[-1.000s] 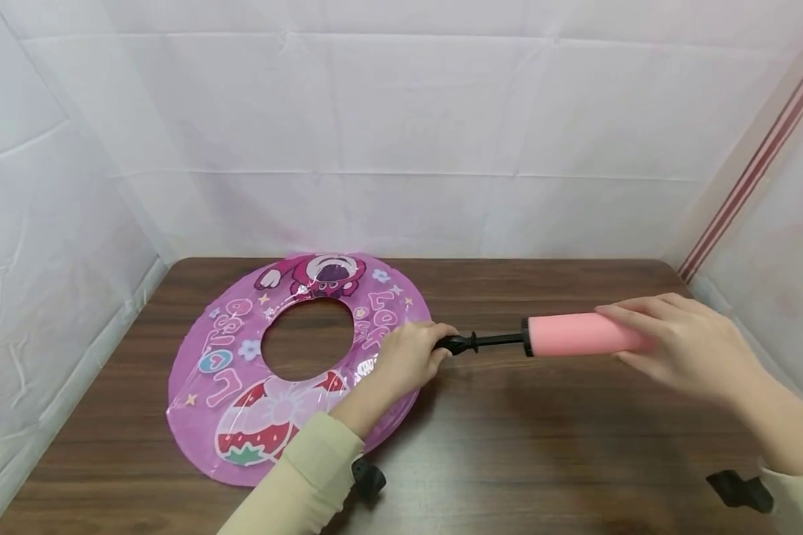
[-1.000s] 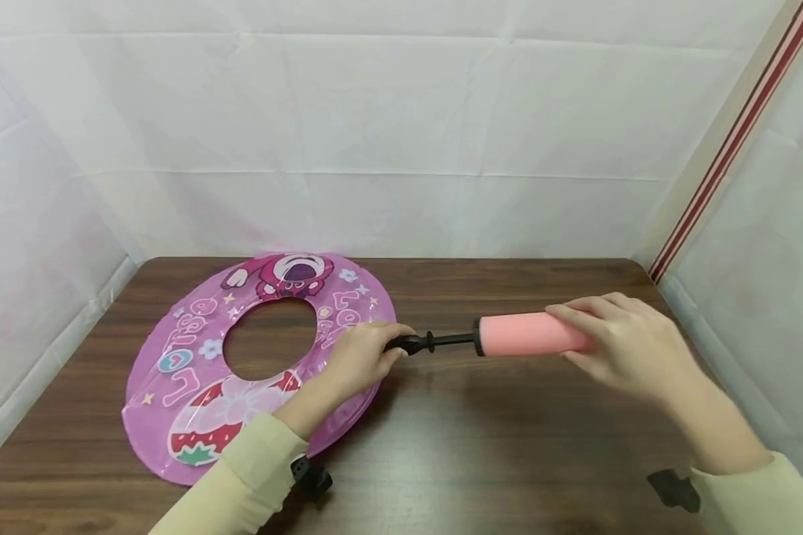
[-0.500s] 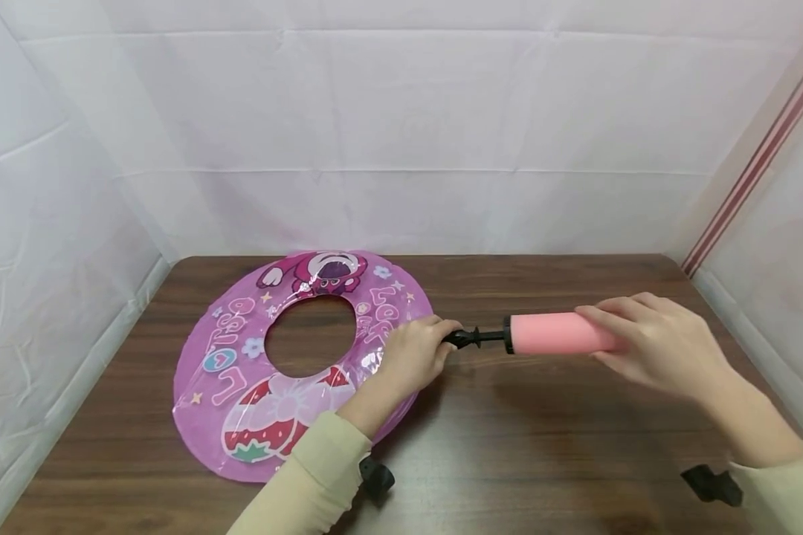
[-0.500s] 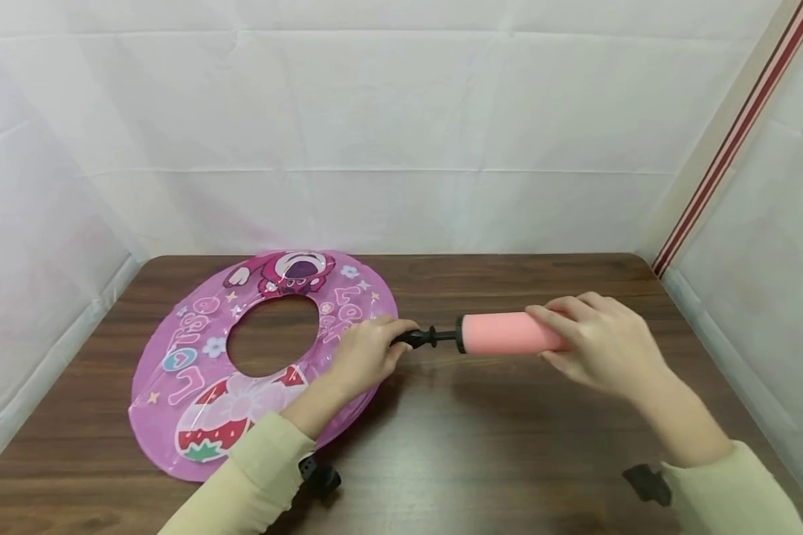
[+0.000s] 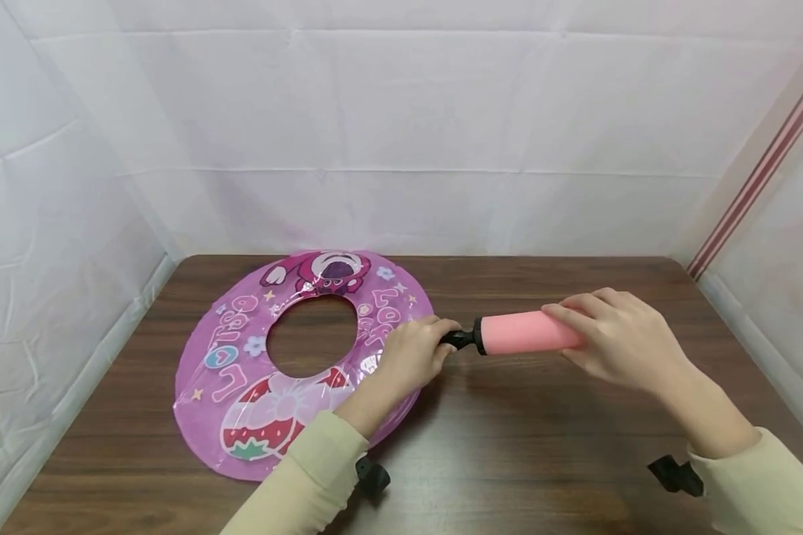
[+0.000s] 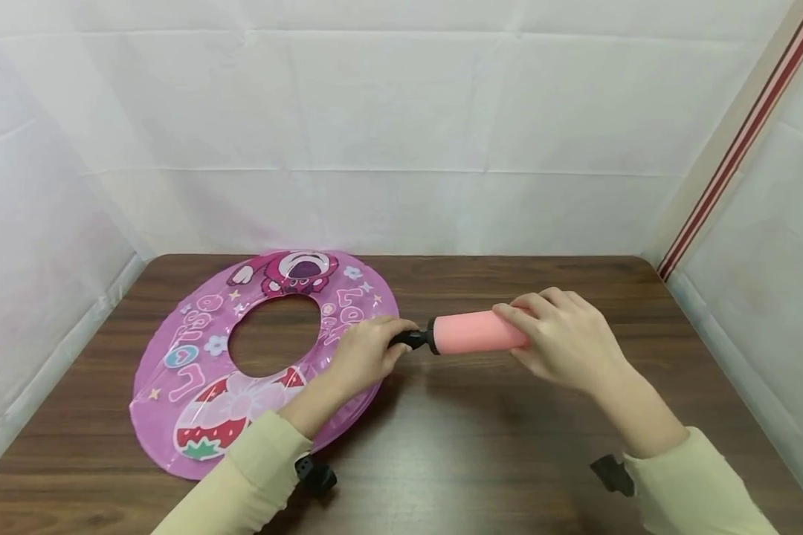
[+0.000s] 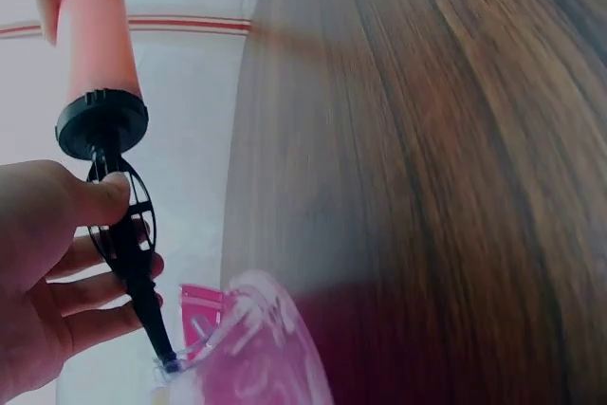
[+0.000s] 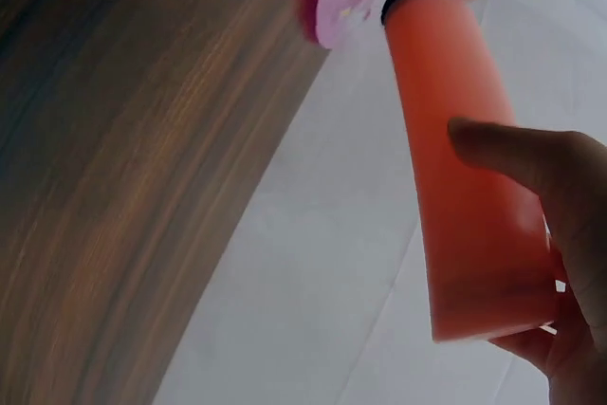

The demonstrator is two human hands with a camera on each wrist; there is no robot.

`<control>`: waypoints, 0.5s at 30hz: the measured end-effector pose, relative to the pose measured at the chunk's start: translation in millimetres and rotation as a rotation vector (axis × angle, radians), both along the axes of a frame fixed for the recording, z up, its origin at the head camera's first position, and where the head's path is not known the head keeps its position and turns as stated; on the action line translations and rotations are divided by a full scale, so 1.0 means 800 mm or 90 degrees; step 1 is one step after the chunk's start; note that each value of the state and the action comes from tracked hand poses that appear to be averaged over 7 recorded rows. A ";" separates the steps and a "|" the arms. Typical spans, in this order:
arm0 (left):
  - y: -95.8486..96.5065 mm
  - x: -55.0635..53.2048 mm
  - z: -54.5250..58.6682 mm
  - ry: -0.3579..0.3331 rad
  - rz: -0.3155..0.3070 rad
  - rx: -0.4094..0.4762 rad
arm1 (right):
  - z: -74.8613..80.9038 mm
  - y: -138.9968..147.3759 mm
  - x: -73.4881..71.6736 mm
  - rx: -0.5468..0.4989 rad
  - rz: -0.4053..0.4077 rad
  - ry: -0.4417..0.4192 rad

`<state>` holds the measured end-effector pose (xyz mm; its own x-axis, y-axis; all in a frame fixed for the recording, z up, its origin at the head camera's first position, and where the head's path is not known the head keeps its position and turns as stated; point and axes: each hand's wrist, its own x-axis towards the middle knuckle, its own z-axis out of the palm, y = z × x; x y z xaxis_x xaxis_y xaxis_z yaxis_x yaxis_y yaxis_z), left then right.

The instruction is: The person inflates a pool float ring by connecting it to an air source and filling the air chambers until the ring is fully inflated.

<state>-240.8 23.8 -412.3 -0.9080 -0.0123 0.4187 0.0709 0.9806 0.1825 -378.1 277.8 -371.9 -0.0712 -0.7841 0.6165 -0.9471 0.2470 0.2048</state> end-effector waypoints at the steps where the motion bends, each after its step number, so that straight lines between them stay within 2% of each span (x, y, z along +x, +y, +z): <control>1: -0.001 0.001 0.001 -0.005 -0.002 -0.001 | 0.001 0.004 -0.001 0.006 -0.001 -0.008; 10: -0.006 0.004 0.006 -0.004 -0.024 -0.012 | 0.013 0.063 -0.009 0.017 -0.057 -0.065; 15: -0.011 0.004 0.004 -0.005 -0.017 -0.010 | 0.024 0.101 -0.017 0.002 -0.093 -0.076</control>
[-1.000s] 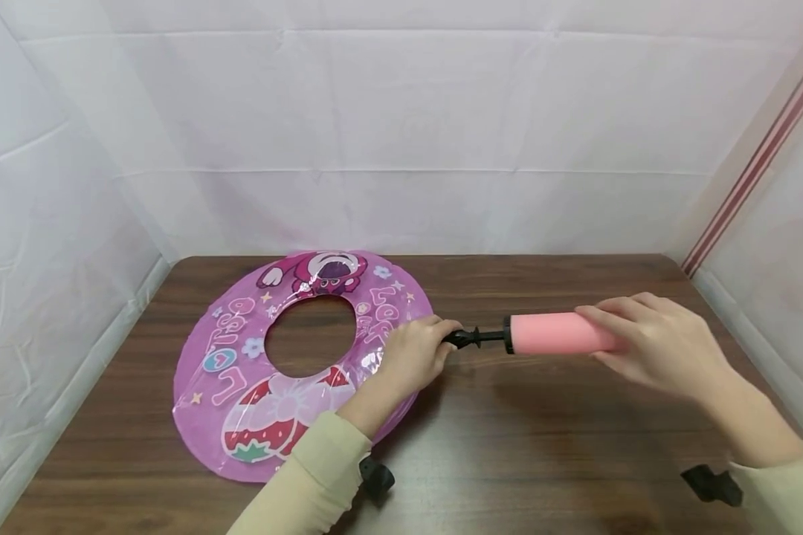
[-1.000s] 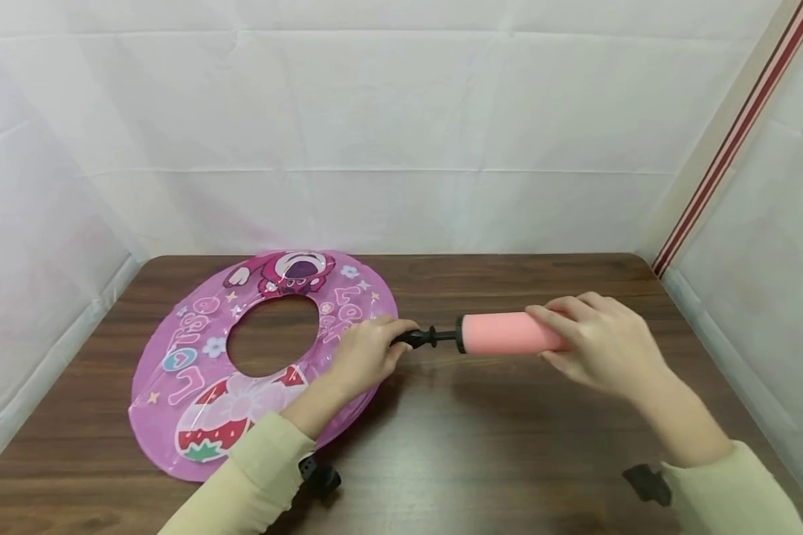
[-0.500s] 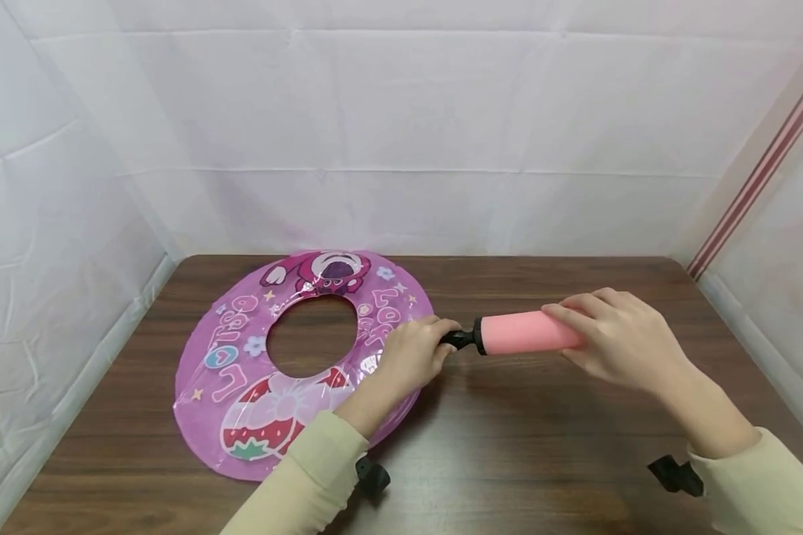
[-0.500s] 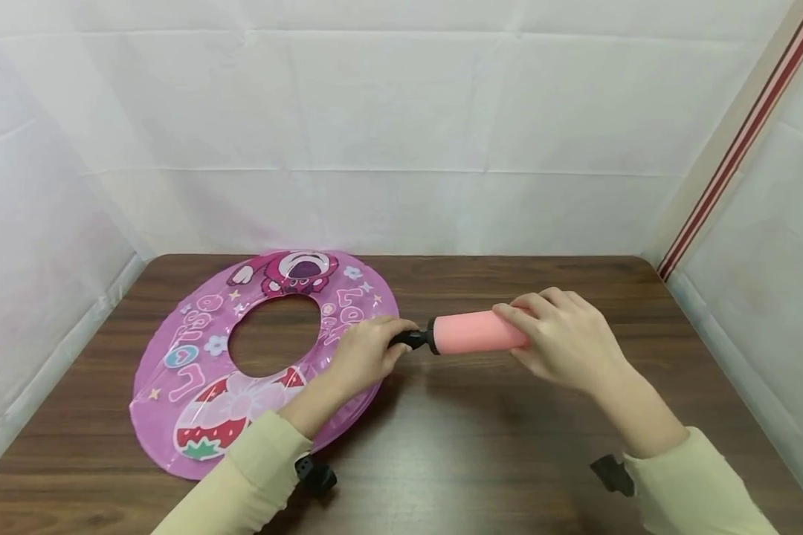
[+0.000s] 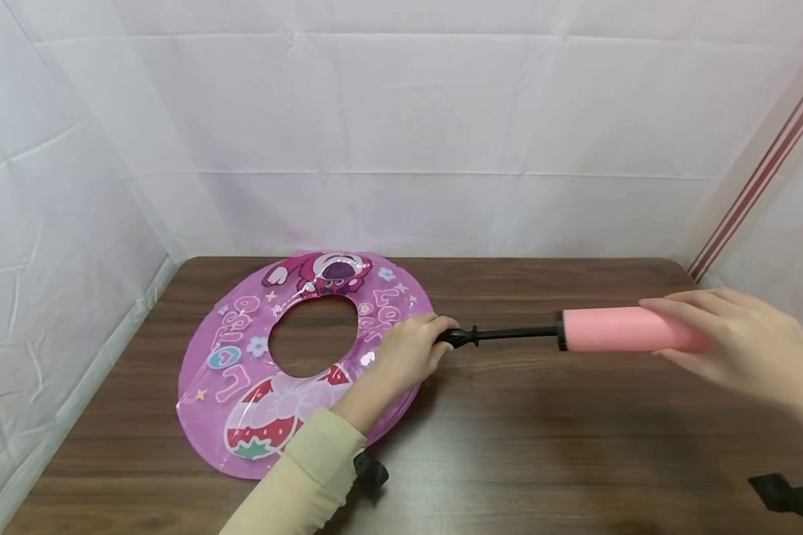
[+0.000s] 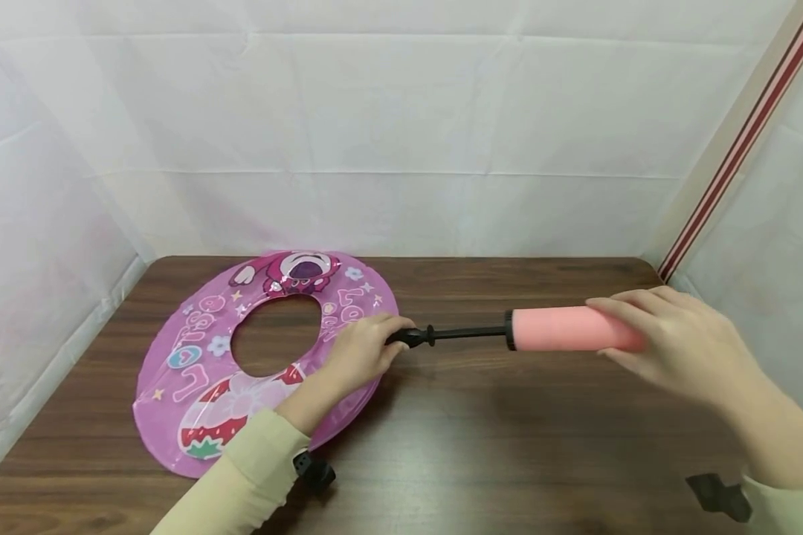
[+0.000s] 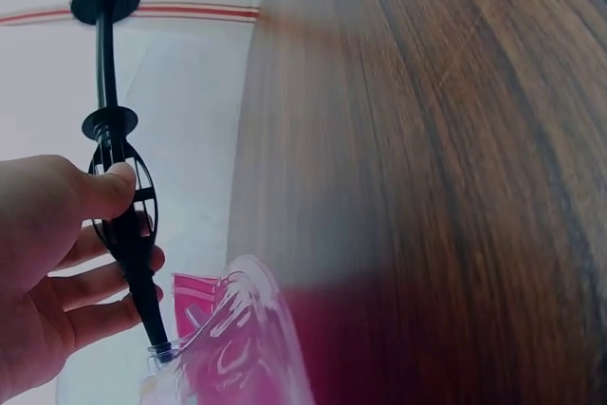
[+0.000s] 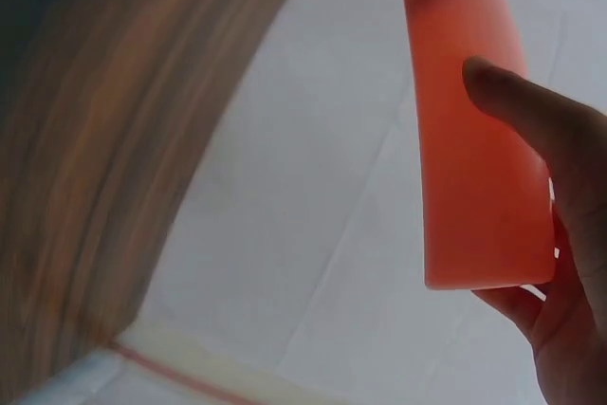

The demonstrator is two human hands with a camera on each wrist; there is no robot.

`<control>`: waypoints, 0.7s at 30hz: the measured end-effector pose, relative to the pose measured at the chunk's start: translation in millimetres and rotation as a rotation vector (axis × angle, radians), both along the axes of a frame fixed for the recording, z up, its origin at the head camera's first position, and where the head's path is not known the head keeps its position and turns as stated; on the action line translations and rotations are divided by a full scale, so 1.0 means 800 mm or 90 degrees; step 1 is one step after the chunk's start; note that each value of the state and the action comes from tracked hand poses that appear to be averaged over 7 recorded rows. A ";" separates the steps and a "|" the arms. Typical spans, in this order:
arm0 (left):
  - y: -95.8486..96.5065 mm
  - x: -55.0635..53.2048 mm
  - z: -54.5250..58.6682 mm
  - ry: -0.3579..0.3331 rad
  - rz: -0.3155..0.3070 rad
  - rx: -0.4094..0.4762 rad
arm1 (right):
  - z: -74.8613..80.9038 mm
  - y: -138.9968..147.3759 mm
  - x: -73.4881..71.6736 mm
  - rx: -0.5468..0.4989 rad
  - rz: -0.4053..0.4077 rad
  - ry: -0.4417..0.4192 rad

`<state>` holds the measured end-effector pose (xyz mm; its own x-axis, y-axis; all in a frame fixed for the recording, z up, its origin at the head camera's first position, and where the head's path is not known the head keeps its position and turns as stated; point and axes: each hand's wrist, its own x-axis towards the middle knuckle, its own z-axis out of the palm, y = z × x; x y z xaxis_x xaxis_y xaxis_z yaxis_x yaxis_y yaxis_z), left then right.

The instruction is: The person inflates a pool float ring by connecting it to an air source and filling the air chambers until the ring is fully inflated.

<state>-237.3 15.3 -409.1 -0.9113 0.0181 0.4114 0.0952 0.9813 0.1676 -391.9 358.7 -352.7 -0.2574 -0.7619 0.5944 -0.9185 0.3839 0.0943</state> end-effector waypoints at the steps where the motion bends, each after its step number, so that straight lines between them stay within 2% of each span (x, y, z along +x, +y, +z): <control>1: -0.001 0.000 -0.001 0.000 0.002 0.000 | 0.000 0.005 -0.002 -0.004 -0.001 0.005; 6: 0.002 -0.001 -0.004 0.012 -0.004 -0.006 | -0.004 0.005 -0.002 -0.006 0.023 0.018; 11: 0.005 -0.002 -0.003 0.040 -0.027 -0.028 | -0.019 -0.039 0.010 -0.026 0.076 0.064; 15: 0.006 -0.001 -0.004 0.053 -0.018 -0.039 | -0.029 -0.075 0.019 -0.051 0.112 0.106; 21: 0.009 0.000 -0.008 0.056 0.006 -0.031 | -0.033 -0.103 0.023 -0.031 0.128 0.107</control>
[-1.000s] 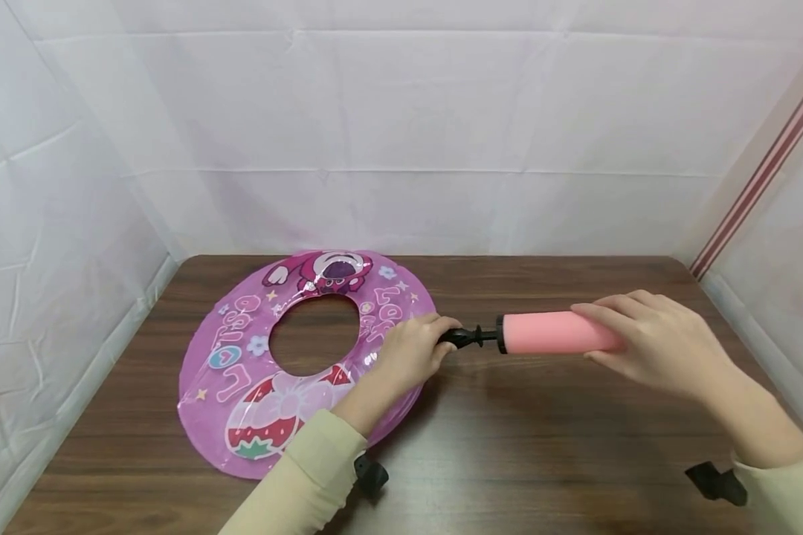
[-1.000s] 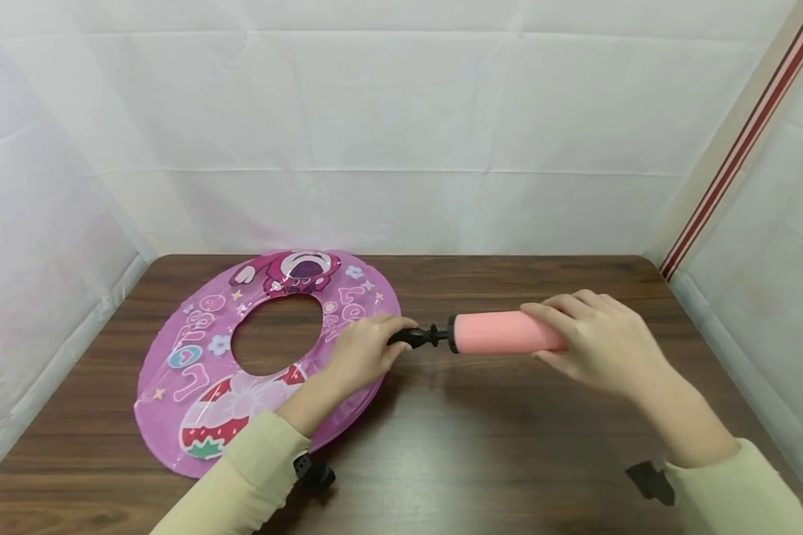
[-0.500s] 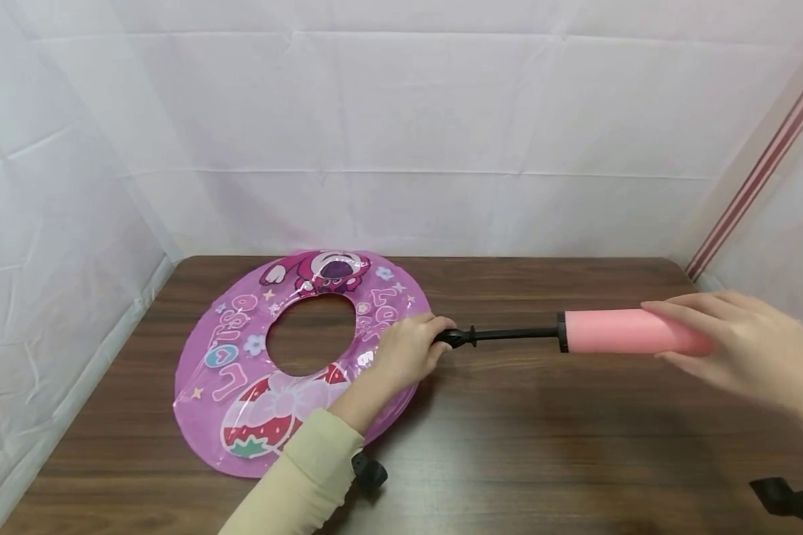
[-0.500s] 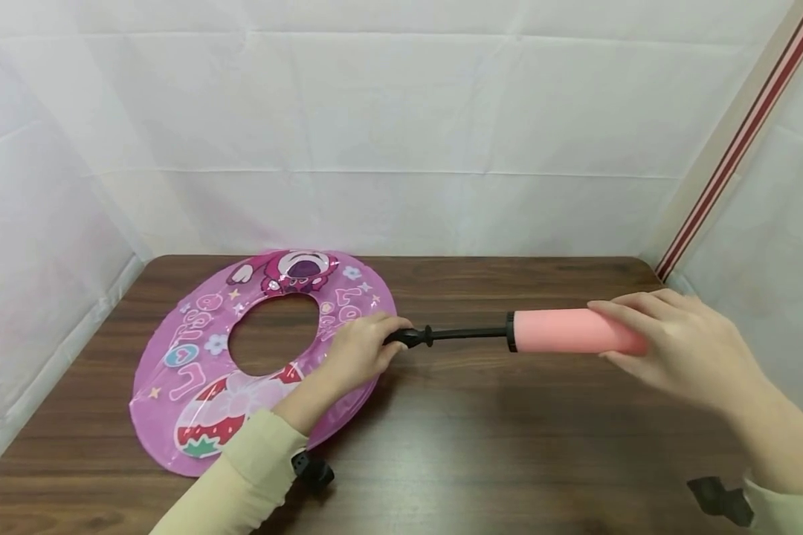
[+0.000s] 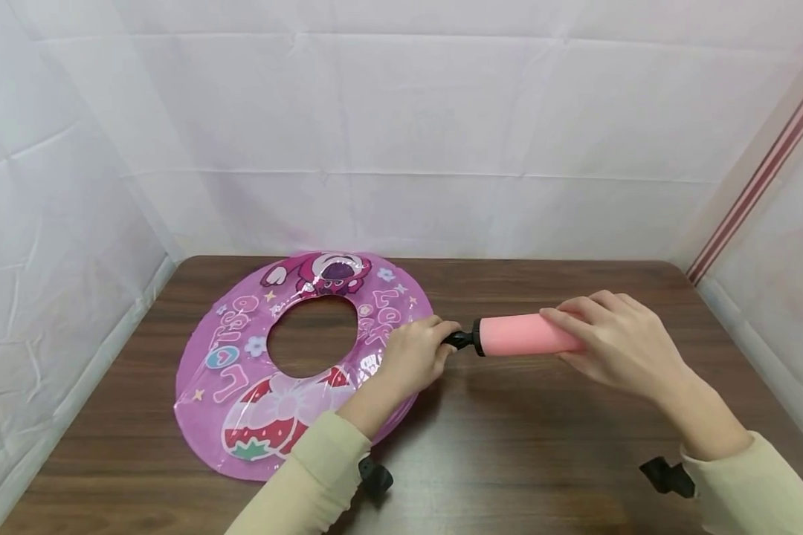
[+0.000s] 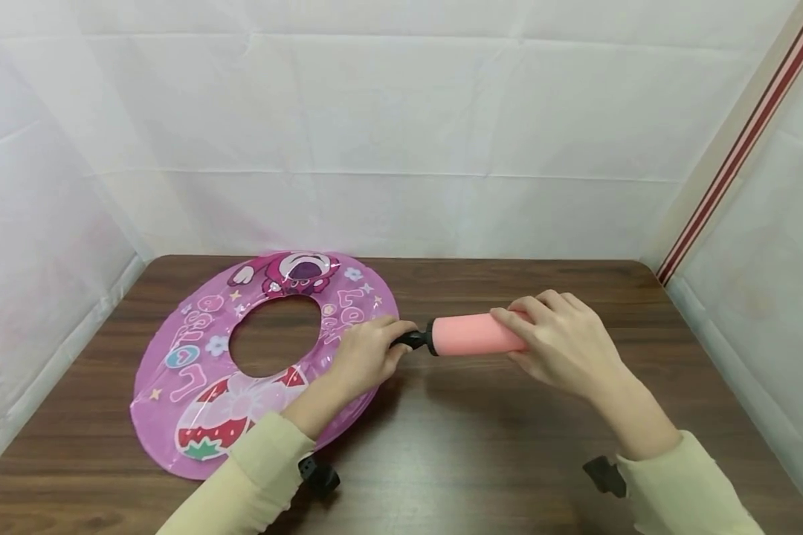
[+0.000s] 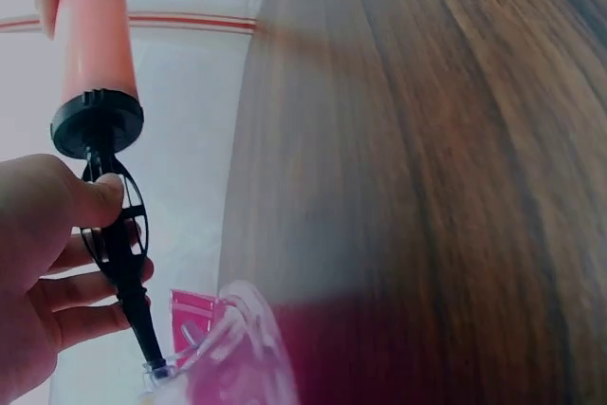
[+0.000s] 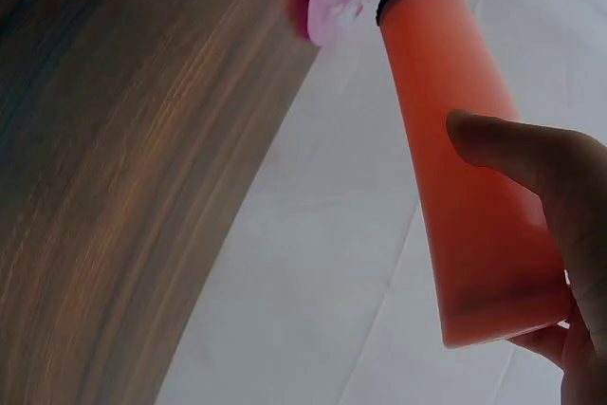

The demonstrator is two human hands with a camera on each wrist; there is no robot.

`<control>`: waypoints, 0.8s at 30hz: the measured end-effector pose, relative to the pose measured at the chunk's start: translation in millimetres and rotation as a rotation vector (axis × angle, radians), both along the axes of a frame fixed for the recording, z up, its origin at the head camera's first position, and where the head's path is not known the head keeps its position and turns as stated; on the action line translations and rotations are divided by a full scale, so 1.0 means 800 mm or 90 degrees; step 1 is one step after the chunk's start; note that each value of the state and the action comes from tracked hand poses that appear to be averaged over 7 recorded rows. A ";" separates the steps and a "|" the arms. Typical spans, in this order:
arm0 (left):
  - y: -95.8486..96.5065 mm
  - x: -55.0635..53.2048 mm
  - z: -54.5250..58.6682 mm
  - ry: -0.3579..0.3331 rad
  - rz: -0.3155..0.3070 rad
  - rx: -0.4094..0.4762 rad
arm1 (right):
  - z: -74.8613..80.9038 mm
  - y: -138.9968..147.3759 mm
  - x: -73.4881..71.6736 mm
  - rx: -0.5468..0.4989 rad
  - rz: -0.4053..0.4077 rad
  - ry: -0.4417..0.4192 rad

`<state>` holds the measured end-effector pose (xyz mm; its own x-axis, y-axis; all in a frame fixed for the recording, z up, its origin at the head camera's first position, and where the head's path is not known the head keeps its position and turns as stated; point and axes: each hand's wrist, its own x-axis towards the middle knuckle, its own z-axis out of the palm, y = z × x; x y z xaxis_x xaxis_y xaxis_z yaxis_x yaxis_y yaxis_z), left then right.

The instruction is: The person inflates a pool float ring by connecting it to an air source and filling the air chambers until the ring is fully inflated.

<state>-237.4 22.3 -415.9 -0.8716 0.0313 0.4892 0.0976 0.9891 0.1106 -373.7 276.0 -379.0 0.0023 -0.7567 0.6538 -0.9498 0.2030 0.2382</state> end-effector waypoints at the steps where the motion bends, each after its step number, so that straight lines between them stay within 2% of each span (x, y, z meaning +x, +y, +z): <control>1: 0.000 0.000 -0.001 -0.003 0.005 0.001 | 0.000 -0.002 -0.001 0.004 -0.001 -0.003; 5: -0.001 0.000 -0.002 -0.032 0.023 -0.001 | -0.007 0.001 -0.004 0.017 -0.012 -0.027; 10: 0.000 -0.001 -0.001 -0.056 0.015 -0.016 | -0.012 0.023 -0.007 0.032 -0.060 -0.065; 17: 0.001 -0.001 -0.003 -0.050 0.007 -0.010 | -0.002 0.066 -0.020 0.040 -0.091 -0.098; 24: -0.002 -0.003 -0.007 -0.036 0.017 -0.023 | 0.017 0.112 -0.038 0.026 -0.164 -0.136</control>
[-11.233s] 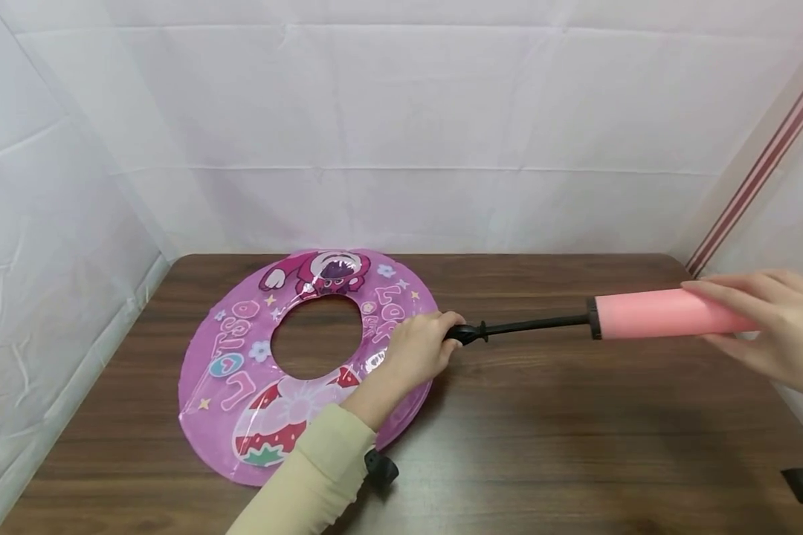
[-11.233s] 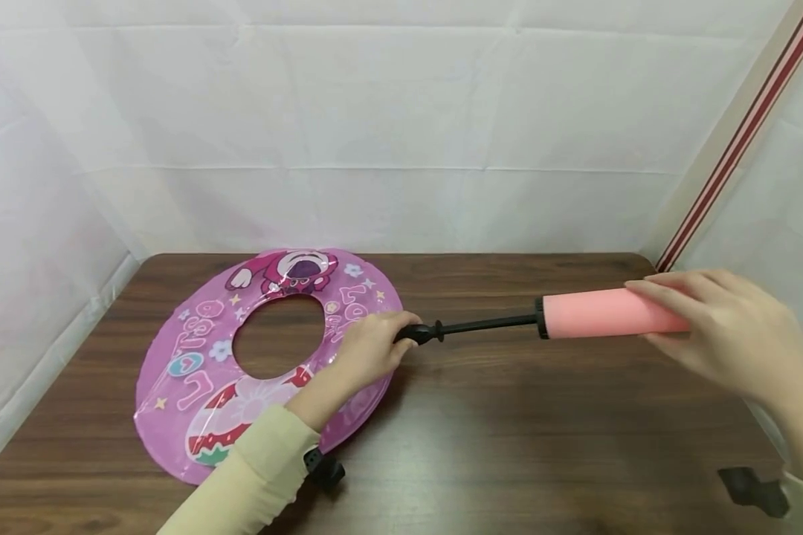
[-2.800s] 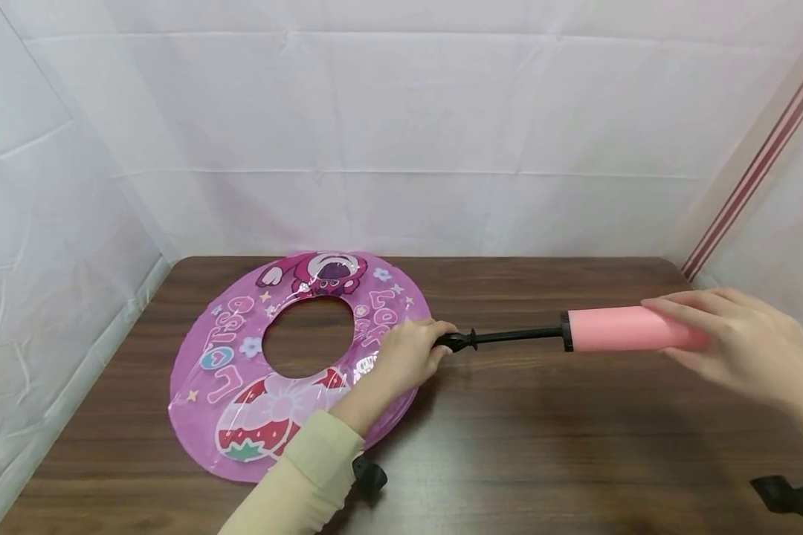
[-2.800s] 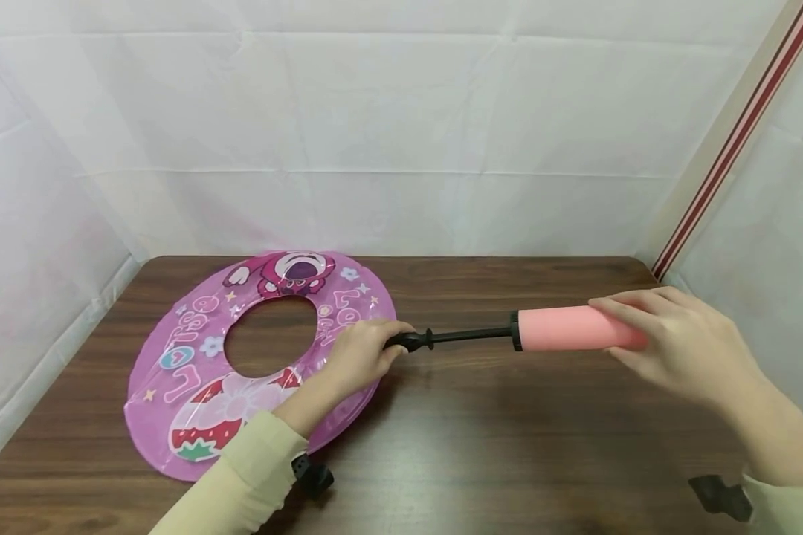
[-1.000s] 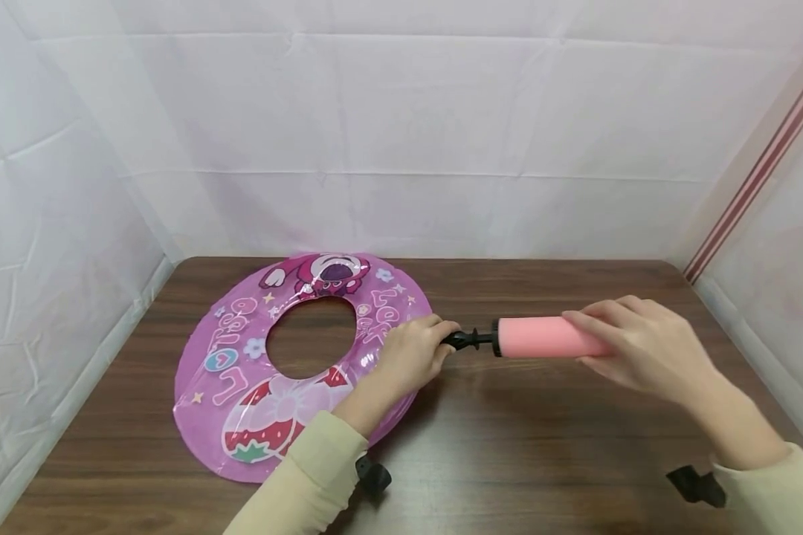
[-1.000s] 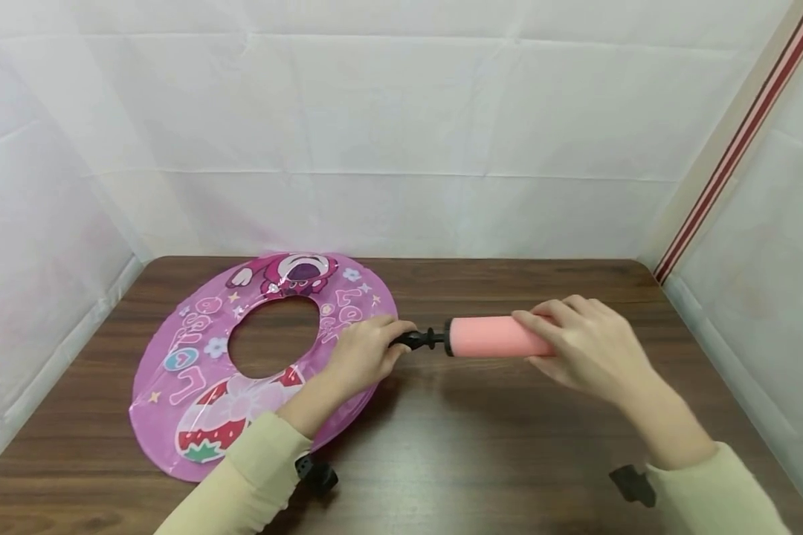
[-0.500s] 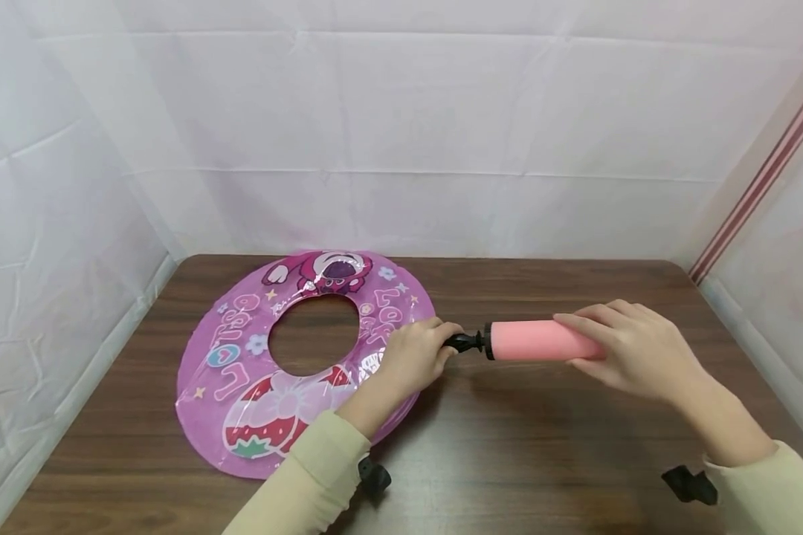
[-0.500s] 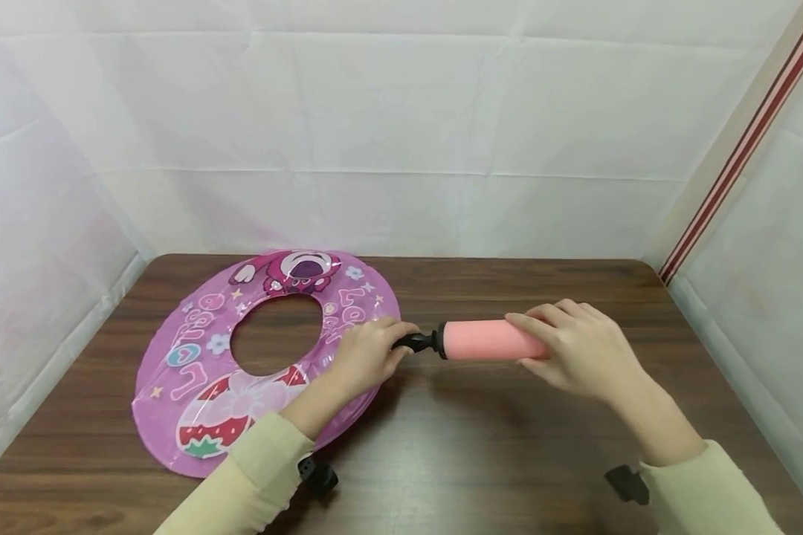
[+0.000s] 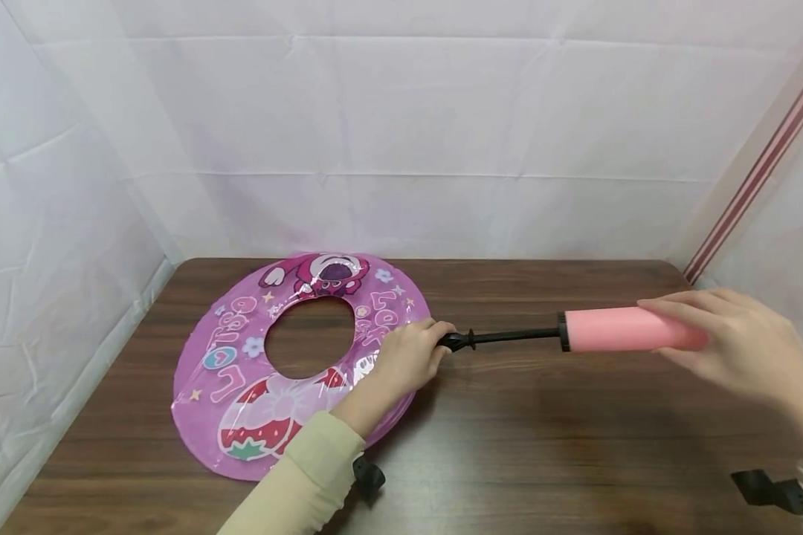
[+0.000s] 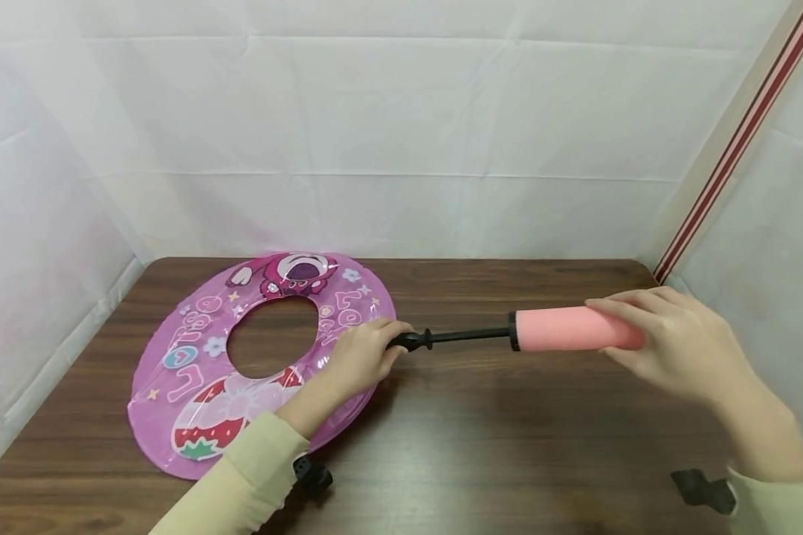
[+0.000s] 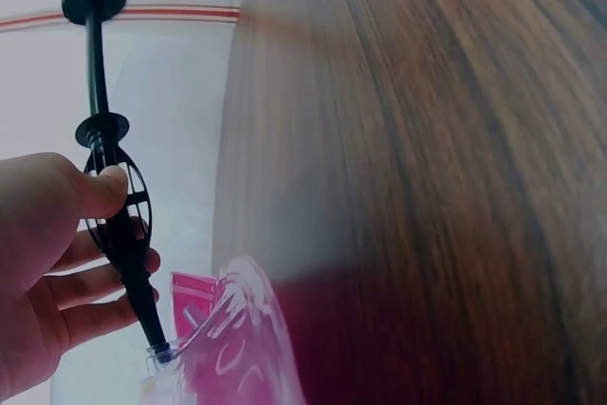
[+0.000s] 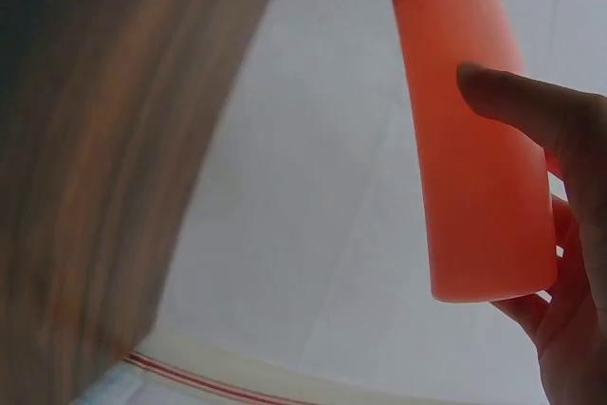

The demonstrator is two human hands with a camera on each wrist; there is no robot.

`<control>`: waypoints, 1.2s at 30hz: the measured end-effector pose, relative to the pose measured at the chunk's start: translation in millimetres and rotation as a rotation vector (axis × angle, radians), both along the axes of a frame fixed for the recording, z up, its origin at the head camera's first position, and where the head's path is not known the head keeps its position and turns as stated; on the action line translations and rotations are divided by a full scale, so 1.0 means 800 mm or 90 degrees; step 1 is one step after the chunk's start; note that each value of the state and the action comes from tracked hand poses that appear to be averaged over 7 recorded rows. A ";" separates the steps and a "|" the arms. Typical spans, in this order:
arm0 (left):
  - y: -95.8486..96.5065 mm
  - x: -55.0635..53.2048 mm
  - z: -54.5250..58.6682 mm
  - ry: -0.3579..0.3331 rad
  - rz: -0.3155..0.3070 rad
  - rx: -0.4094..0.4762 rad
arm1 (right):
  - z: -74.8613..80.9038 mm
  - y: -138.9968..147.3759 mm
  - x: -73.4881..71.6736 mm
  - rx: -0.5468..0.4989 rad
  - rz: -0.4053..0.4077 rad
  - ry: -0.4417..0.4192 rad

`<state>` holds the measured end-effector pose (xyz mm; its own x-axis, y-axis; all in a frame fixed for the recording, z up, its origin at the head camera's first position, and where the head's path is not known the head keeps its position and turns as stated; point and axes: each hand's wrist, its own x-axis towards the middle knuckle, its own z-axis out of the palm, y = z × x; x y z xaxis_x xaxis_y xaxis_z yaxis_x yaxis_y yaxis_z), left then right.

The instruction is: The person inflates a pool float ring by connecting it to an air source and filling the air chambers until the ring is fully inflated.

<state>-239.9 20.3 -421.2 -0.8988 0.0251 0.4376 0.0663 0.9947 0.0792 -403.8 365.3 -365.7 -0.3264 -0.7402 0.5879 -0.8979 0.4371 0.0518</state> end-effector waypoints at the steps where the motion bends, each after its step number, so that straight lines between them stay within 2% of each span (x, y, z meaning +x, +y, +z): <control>1: -0.001 0.000 0.000 0.002 0.001 -0.001 | 0.002 0.002 -0.001 -0.004 -0.004 0.004; 3: -0.002 -0.001 0.000 0.004 0.000 -0.002 | 0.003 0.001 -0.002 -0.010 0.000 0.009; 5: -0.001 -0.001 0.001 0.000 -0.007 -0.001 | 0.001 -0.008 -0.001 -0.017 0.028 0.016; 9: 0.001 0.000 0.003 -0.010 -0.018 -0.005 | -0.009 -0.042 0.008 -0.017 0.099 0.054; 12: 0.002 0.000 0.003 -0.006 -0.017 -0.010 | -0.014 -0.071 0.016 -0.020 0.129 0.088; 18: 0.005 -0.001 0.003 0.027 -0.020 -0.007 | -0.009 -0.108 0.028 -0.035 0.156 0.118; 21: 0.006 -0.002 0.003 0.031 -0.016 -0.001 | -0.006 -0.117 0.031 -0.025 0.151 0.127; 27: 0.002 0.000 0.007 0.011 -0.020 0.027 | -0.009 -0.108 0.030 -0.007 0.143 0.097; 31: -0.001 0.000 0.011 -0.018 -0.027 0.031 | -0.010 -0.088 0.026 -0.002 0.126 0.064; 36: -0.002 0.002 0.011 -0.034 -0.028 0.021 | -0.010 -0.058 0.020 -0.009 0.092 0.047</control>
<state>-238.6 18.5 -412.5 -0.9193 0.0519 0.3901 0.1052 0.9876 0.1164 -387.9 319.2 -373.7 -0.1728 -0.7679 0.6168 -0.9454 0.3050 0.1149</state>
